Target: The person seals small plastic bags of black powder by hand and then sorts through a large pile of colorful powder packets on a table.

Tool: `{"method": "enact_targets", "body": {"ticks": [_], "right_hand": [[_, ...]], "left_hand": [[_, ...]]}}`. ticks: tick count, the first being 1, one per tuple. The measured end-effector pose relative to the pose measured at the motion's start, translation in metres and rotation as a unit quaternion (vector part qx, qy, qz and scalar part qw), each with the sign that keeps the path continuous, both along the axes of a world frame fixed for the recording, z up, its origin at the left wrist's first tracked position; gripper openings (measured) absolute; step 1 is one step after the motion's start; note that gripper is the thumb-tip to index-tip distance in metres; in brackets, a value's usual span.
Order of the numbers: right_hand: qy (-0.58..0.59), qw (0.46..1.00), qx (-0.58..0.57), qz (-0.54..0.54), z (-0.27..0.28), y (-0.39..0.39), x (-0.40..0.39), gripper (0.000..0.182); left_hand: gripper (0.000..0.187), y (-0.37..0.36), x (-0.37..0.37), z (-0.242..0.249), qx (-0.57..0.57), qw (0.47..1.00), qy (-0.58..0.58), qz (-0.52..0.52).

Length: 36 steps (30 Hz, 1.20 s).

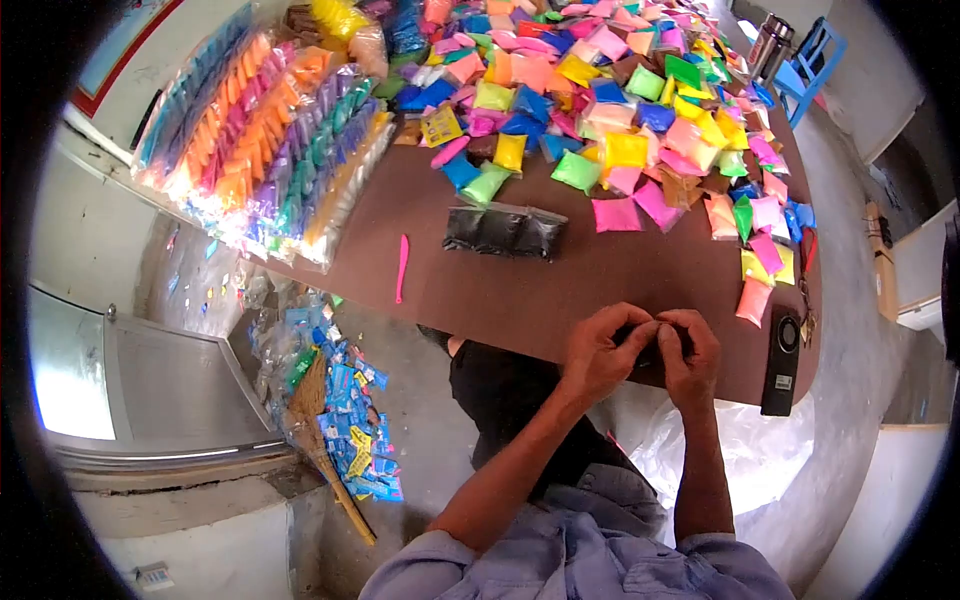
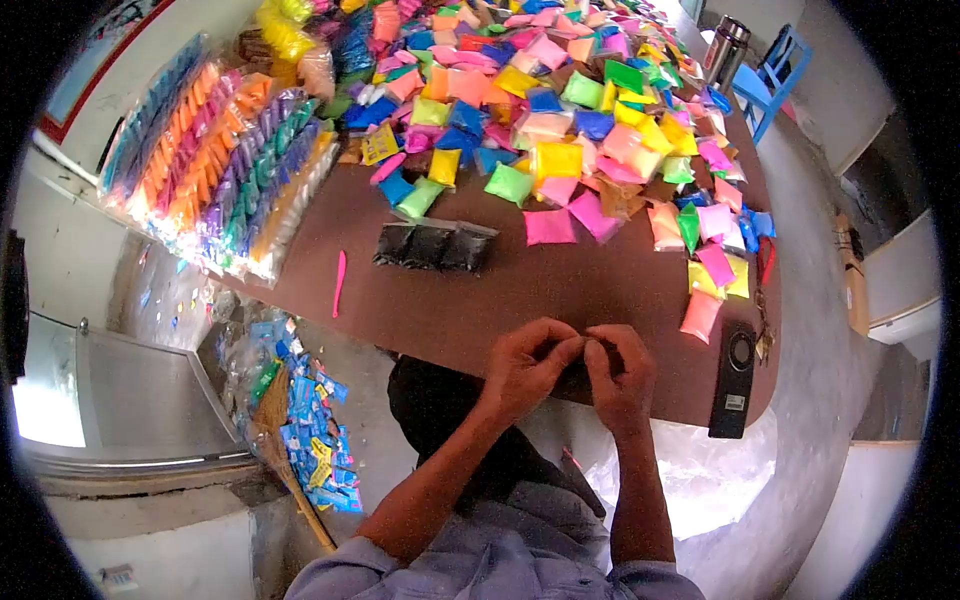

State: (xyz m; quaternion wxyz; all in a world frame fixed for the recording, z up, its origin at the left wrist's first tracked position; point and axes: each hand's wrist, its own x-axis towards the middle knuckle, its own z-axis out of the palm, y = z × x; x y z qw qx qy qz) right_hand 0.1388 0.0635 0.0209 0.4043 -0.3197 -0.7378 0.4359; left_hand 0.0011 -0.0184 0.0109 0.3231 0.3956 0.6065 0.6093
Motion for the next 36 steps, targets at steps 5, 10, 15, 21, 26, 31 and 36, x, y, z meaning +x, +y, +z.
{"method": "enact_targets", "body": {"ticks": [5,10,15,21,26,31,36], "right_hand": [[-0.030,0.999,0.008,0.018,-0.005,0.004,0.007,0.008],[-0.027,0.999,-0.038,-0.006,-0.005,0.004,0.009,0.011],[-0.024,1.000,-0.014,-0.012,0.003,0.000,0.001,0.012],[-0.022,1.000,0.005,-0.008,-0.006,0.004,0.009,0.012],[-0.010,1.000,-0.010,-0.027,-0.007,0.003,0.006,0.011],[-0.027,0.999,0.003,-0.018,-0.006,0.003,0.009,0.009],[0.006,1.000,0.006,-0.030,-0.009,0.005,0.009,0.009]], "left_hand": [[0.011,-0.003,0.001,0.005,0.003,1.000,-0.027,0.003],[0.013,-0.002,0.001,0.000,-0.003,0.999,-0.041,0.013],[0.013,-0.004,-0.001,-0.001,0.004,1.000,-0.001,0.012],[0.015,0.000,0.004,-0.002,-0.003,1.000,-0.016,0.009],[0.016,-0.003,0.001,-0.006,0.004,0.999,-0.031,0.009],[0.017,-0.002,0.002,-0.013,0.011,1.000,-0.027,-0.003],[0.017,-0.005,0.005,0.005,-0.011,1.000,-0.015,-0.006]]}}
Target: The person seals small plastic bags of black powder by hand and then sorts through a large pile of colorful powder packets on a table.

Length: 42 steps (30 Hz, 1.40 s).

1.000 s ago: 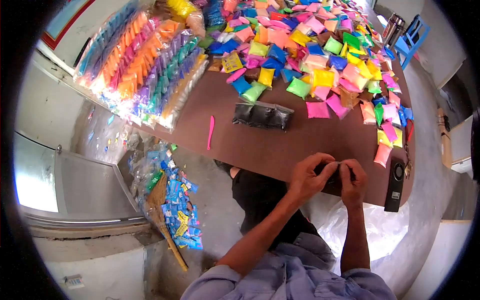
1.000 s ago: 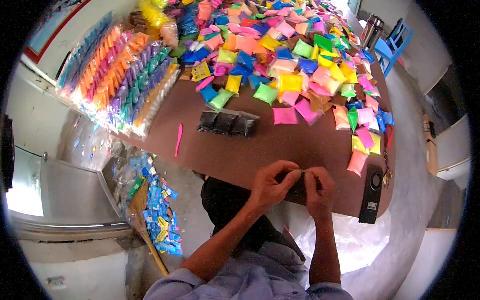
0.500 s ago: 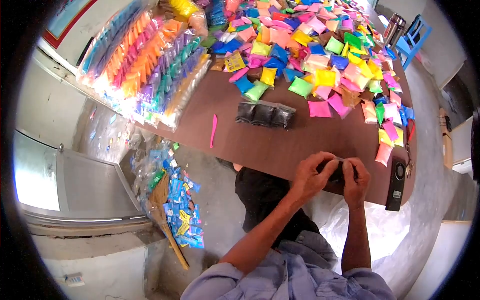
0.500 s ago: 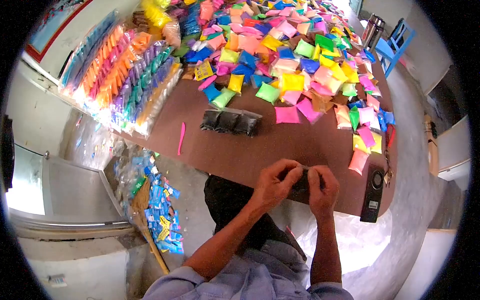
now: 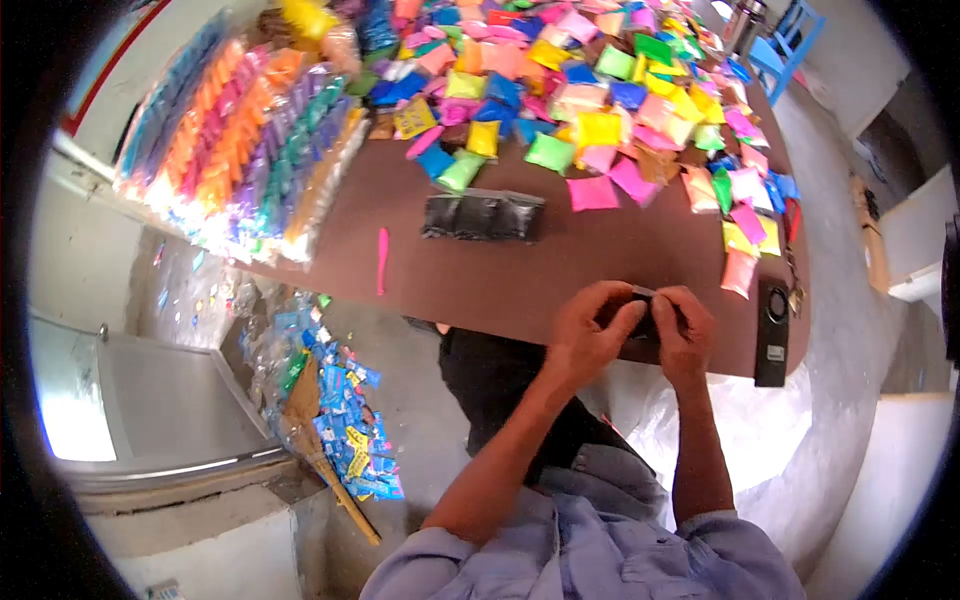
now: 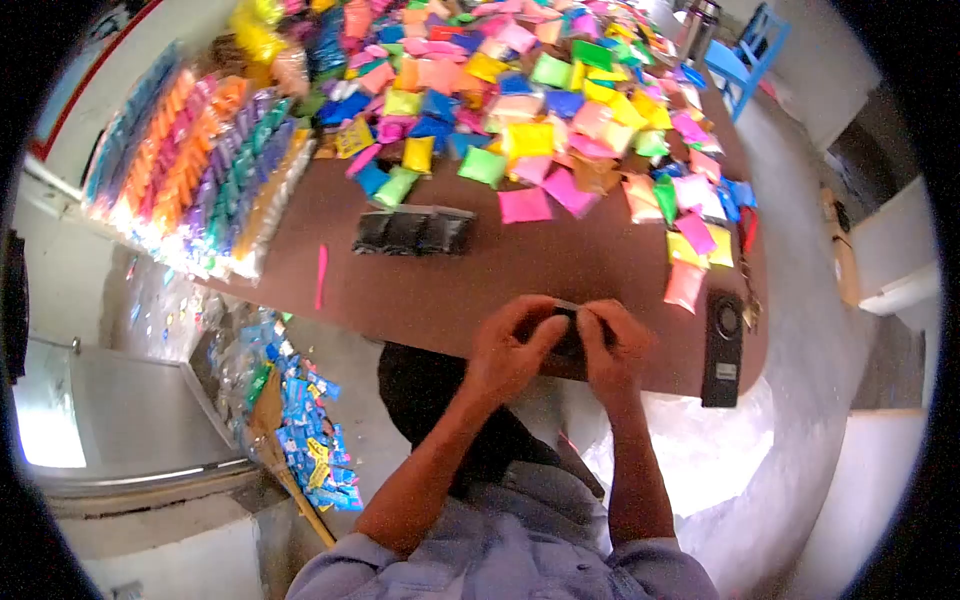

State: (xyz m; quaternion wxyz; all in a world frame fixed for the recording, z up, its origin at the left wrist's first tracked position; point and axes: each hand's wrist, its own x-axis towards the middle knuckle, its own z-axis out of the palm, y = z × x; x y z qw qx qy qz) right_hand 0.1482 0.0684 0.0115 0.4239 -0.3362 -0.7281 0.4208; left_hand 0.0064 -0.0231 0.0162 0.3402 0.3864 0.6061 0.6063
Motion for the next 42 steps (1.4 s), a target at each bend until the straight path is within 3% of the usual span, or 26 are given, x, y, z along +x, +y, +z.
{"method": "enact_targets", "body": {"ticks": [2,11,14,16,23,29,31,35,37,42], "right_hand": [[-0.002,1.000,-0.007,-0.006,0.003,-0.002,-0.001,0.010],[-0.006,0.998,-0.059,0.037,0.009,-0.002,-0.001,0.014],[0.023,0.998,-0.035,0.038,0.002,0.000,0.000,0.014],[0.035,0.998,-0.058,0.020,-0.001,0.000,0.001,0.014],[0.011,0.999,-0.042,0.033,0.012,-0.002,-0.004,0.016],[0.017,0.995,-0.080,0.055,0.004,0.000,0.004,0.018],[0.055,0.993,-0.094,0.043,0.002,0.001,0.004,0.019],[0.076,0.989,-0.121,0.034,0.004,-0.002,0.000,0.020],[0.024,0.998,-0.058,0.019,0.006,-0.001,-0.002,0.021],[0.015,0.996,-0.076,0.041,0.007,-0.001,0.001,0.022]], "left_hand": [[0.017,0.001,0.000,-0.005,-0.006,0.997,0.075,0.006],[0.015,-0.003,-0.003,-0.011,0.001,1.000,-0.015,-0.012],[0.016,-0.003,0.001,-0.005,-0.015,1.000,0.017,-0.004],[0.017,-0.001,0.004,-0.006,-0.006,0.990,0.143,0.014],[0.020,-0.004,-0.002,-0.003,-0.026,0.997,0.071,-0.021],[0.022,-0.003,0.000,-0.004,-0.035,0.994,0.103,-0.022],[0.024,-0.003,0.001,-0.003,0.007,0.986,0.167,-0.014],[0.026,-0.003,-0.001,-0.001,-0.017,0.985,0.170,-0.023],[0.027,-0.003,-0.003,-0.004,-0.039,0.994,0.091,-0.037],[0.027,-0.005,-0.005,-0.002,-0.041,0.996,0.058,-0.048]]}}
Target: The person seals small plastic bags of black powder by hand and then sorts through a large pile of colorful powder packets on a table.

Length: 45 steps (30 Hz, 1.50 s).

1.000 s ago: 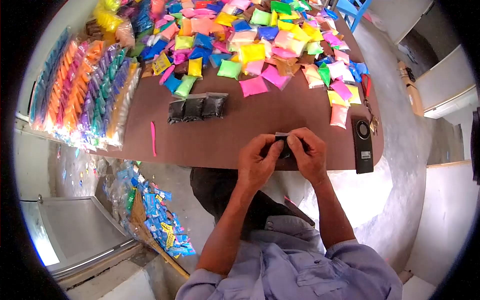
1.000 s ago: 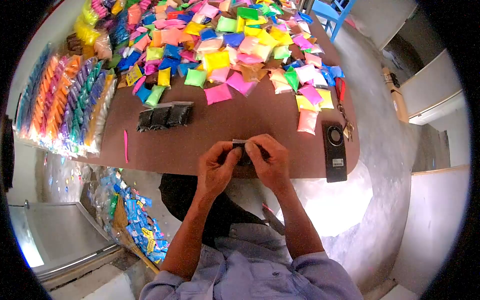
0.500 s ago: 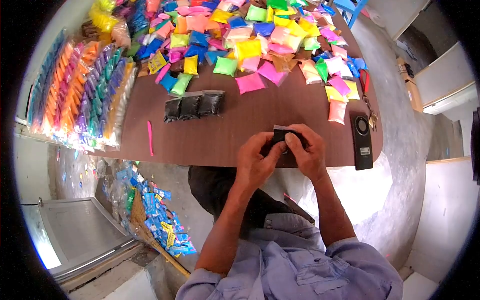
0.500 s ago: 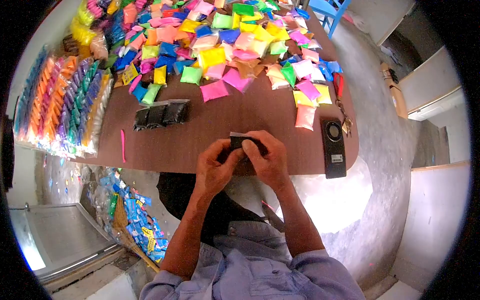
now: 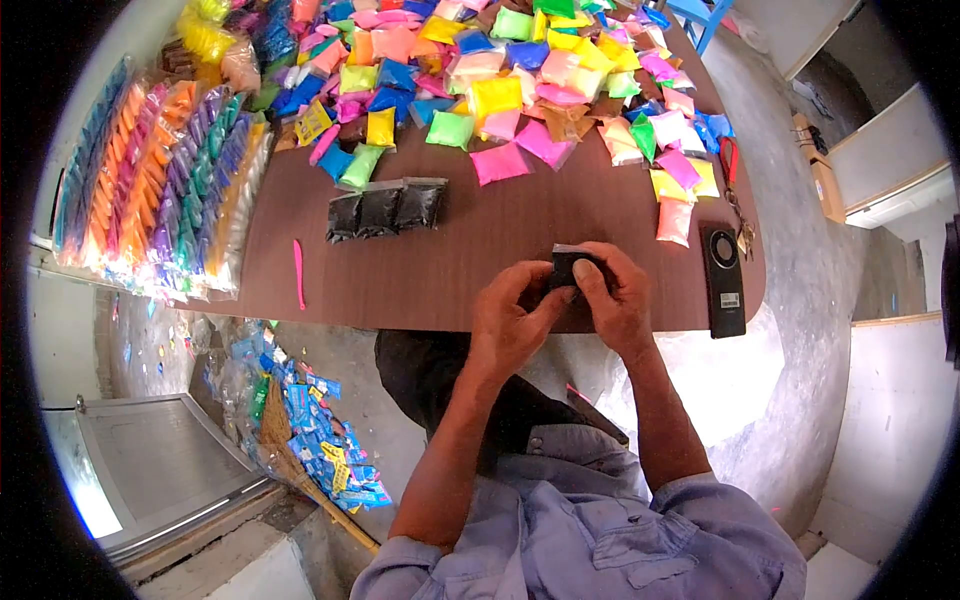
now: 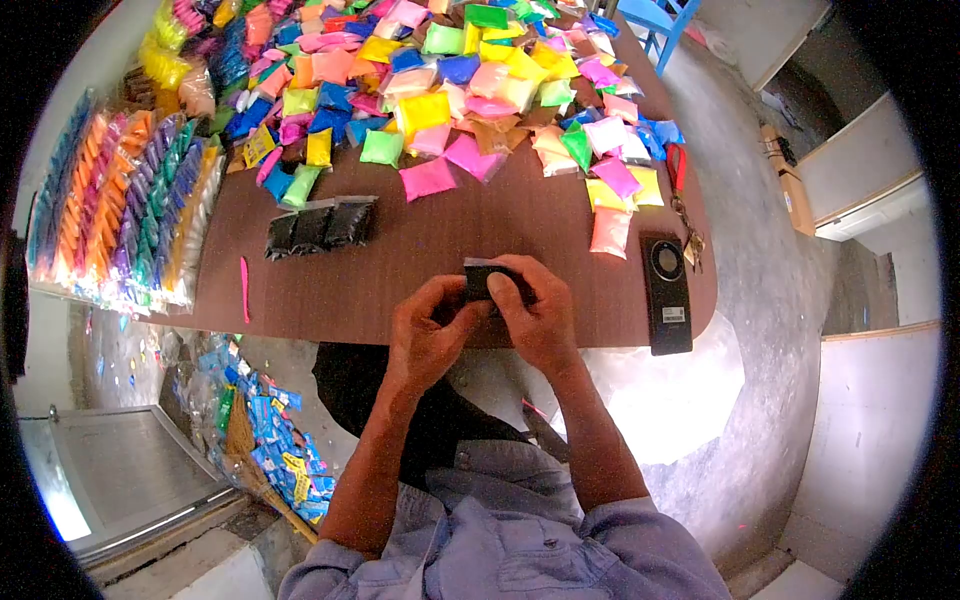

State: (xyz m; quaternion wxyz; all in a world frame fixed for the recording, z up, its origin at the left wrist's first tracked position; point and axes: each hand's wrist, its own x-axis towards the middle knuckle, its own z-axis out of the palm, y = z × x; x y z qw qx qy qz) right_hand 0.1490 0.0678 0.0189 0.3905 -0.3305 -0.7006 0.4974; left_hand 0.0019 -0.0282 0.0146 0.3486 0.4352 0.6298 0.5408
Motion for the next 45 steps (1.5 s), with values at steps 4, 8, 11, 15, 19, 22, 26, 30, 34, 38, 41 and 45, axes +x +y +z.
{"method": "enact_targets", "body": {"ticks": [4,8,11,15,19,22,26,30,34,38,41,45], "right_hand": [[0.005,1.000,-0.015,-0.015,0.000,0.000,0.002,0.022],[0.003,1.000,0.006,-0.018,-0.001,0.000,0.000,0.021],[-0.013,1.000,0.014,-0.006,0.002,-0.001,-0.001,0.021],[-0.005,1.000,0.016,0.009,0.001,0.000,0.000,0.020],[0.012,1.000,0.016,-0.003,-0.003,0.000,0.000,0.019],[-0.023,0.998,0.049,0.014,0.001,0.001,0.000,0.018],[-0.030,0.998,0.042,0.024,0.004,0.000,-0.001,0.017],[-0.020,0.999,0.028,0.027,0.003,0.000,0.000,0.017],[-0.019,0.999,0.035,0.022,-0.002,0.001,0.002,0.016],[-0.024,0.998,0.045,0.030,0.000,0.001,0.001,0.015],[-0.033,0.998,0.046,0.036,0.002,0.000,0.000,0.015],[-0.022,0.999,0.040,0.029,0.002,-0.001,-0.001,0.014]], "left_hand": [[0.027,0.000,0.004,0.008,0.022,1.000,0.017,0.008],[0.026,0.001,0.002,0.001,0.024,0.999,0.046,0.016],[0.025,0.000,0.002,0.002,0.002,0.999,0.030,0.024],[0.025,-0.002,0.003,0.002,-0.010,0.999,0.022,0.024],[0.023,0.000,0.006,0.006,0.036,0.998,0.043,0.039],[0.022,0.003,0.006,-0.001,0.076,0.995,0.018,0.063],[0.022,0.000,0.003,0.003,0.033,0.998,0.031,0.051],[0.020,-0.001,0.003,-0.003,0.027,0.997,0.052,0.047],[0.019,0.000,0.007,0.006,0.054,0.997,0.003,0.063],[0.017,0.001,0.003,-0.002,0.065,0.995,0.016,0.068],[0.017,0.000,0.003,-0.005,0.055,0.996,0.035,0.064],[0.015,-0.002,0.004,-0.001,0.044,0.996,-0.003,0.075]]}}
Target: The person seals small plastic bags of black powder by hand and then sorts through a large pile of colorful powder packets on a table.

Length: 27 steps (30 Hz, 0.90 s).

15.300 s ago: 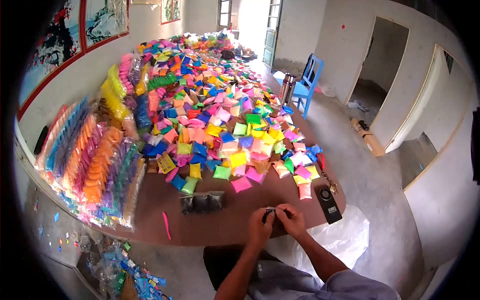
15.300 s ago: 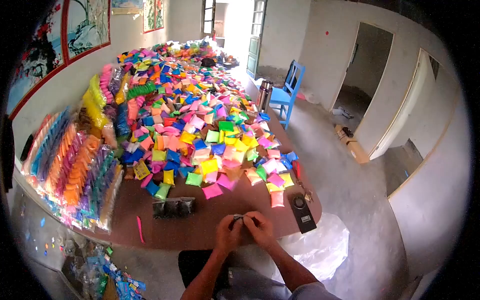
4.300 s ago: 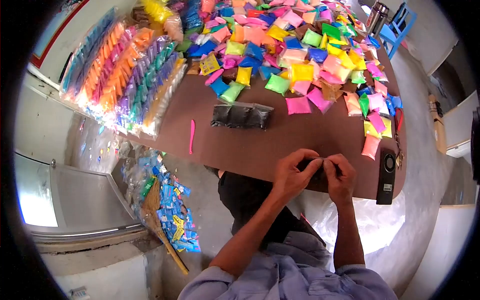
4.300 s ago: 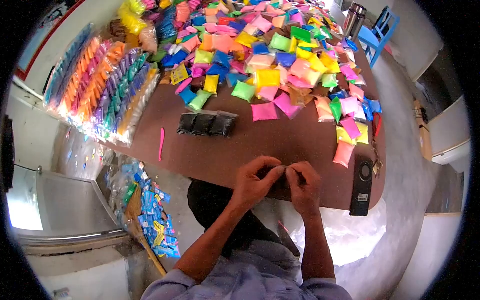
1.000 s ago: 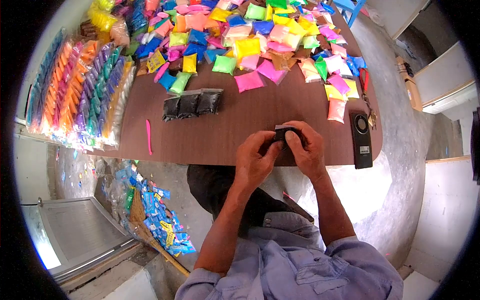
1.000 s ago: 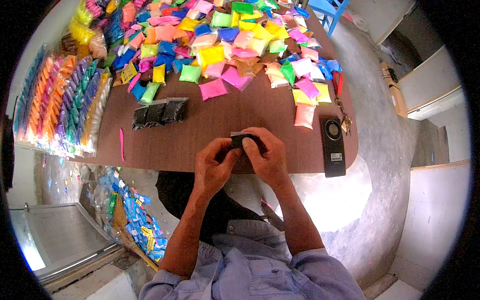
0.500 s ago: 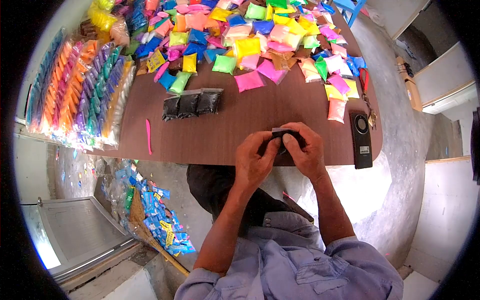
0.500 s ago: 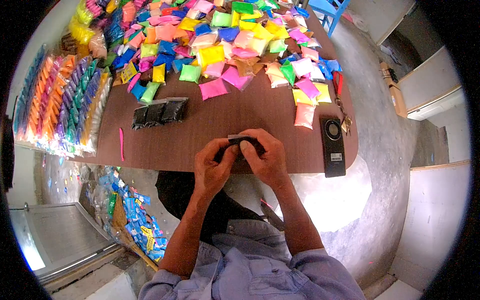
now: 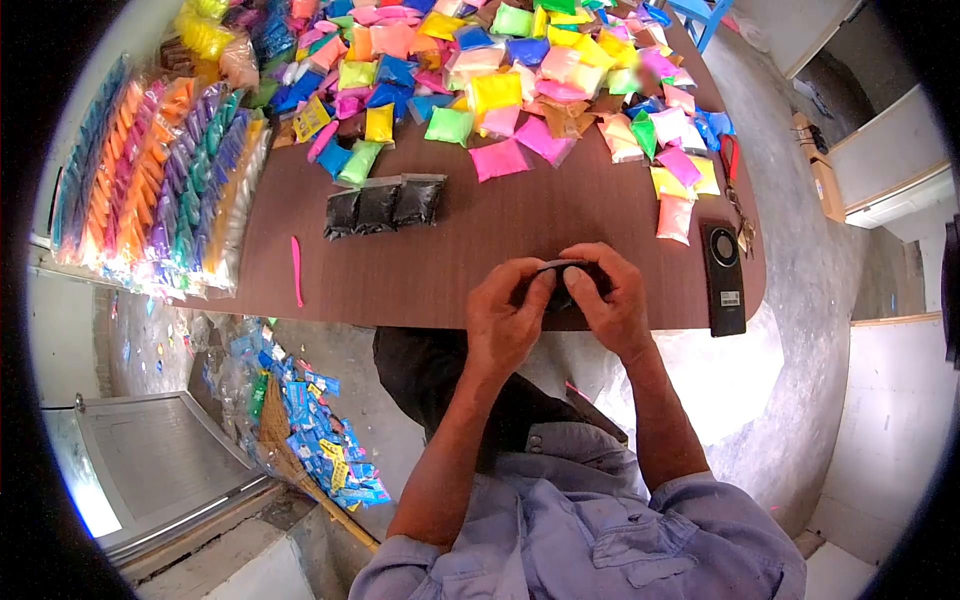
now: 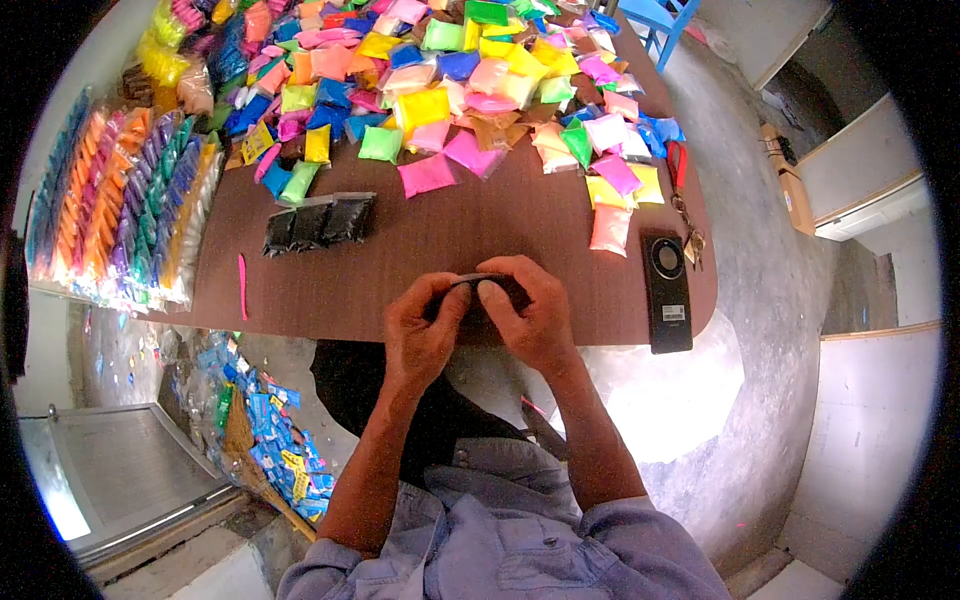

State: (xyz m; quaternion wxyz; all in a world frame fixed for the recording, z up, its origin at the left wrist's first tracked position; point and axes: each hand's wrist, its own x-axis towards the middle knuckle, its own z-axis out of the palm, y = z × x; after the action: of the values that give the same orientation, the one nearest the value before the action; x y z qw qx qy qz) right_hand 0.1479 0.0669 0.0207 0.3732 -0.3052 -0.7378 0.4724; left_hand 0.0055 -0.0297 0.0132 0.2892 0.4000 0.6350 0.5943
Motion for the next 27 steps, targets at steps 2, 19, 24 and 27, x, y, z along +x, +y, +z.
{"method": "enact_targets", "body": {"ticks": [2,19,24,27], "right_hand": [[0.010,1.000,-0.014,0.001,-0.002,0.001,0.001,0.014],[0.017,1.000,0.009,-0.001,-0.003,0.001,0.001,0.009],[0.013,1.000,0.000,-0.011,-0.002,0.001,0.001,0.009],[0.015,1.000,-0.001,-0.015,-0.003,0.000,0.000,0.010]], "left_hand": [[0.015,0.000,0.001,0.006,-0.006,1.000,-0.008,-0.002],[0.016,0.002,-0.001,0.001,0.030,1.000,0.005,0.007],[0.017,0.000,-0.003,0.002,0.014,1.000,0.005,0.004],[0.017,-0.002,-0.003,0.003,0.016,1.000,-0.009,0.004]]}}
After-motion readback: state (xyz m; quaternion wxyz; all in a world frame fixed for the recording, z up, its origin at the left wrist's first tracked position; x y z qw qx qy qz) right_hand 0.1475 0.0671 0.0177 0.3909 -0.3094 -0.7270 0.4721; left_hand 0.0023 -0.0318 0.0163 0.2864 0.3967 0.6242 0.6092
